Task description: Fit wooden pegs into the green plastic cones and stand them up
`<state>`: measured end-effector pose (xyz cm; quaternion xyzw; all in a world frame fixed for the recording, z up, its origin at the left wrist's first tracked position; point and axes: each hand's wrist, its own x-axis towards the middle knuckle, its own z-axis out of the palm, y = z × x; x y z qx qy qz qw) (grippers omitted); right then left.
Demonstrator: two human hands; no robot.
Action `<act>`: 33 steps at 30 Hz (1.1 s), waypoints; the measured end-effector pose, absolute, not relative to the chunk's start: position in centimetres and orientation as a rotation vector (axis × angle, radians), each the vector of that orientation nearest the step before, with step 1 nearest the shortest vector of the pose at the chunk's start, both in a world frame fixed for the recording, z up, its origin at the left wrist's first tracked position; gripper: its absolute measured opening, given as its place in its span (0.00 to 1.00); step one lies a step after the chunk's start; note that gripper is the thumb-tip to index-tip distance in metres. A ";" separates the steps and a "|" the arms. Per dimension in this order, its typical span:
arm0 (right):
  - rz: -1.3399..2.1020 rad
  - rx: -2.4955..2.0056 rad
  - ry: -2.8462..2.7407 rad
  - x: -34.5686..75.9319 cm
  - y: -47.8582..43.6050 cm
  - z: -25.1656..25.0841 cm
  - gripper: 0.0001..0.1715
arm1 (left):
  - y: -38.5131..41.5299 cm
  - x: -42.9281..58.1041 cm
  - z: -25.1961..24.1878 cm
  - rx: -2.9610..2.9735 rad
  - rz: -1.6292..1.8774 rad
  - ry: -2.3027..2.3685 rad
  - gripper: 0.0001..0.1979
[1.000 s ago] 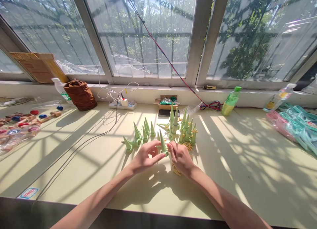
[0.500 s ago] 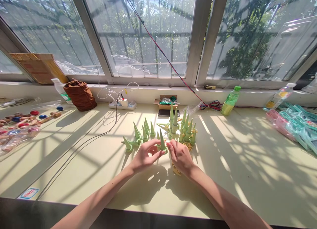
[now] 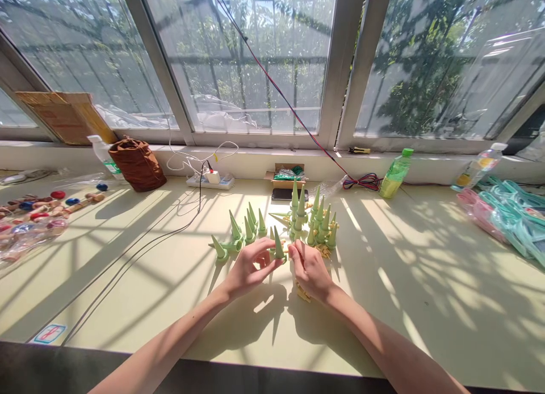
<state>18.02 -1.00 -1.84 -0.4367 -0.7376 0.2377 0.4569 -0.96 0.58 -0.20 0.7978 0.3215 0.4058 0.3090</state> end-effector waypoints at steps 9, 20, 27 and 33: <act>0.679 -1.084 -1.689 17.5 -1.2 -1.9 0.20 | 0.6 -0.7 -0.3 2.219 1.195 0.975 0.12; 0.338 -1.038 -1.784 18.1 -1.1 -1.6 0.17 | 0.7 -0.4 0.4 1.560 0.848 0.859 0.25; 0.368 -0.982 -1.821 18.1 -1.2 -1.8 0.16 | 0.9 -0.6 0.0 1.418 0.773 0.815 0.23; 0.497 -1.038 -1.752 17.9 -1.3 -2.1 0.19 | 0.8 -0.7 -0.5 1.508 0.851 0.826 0.18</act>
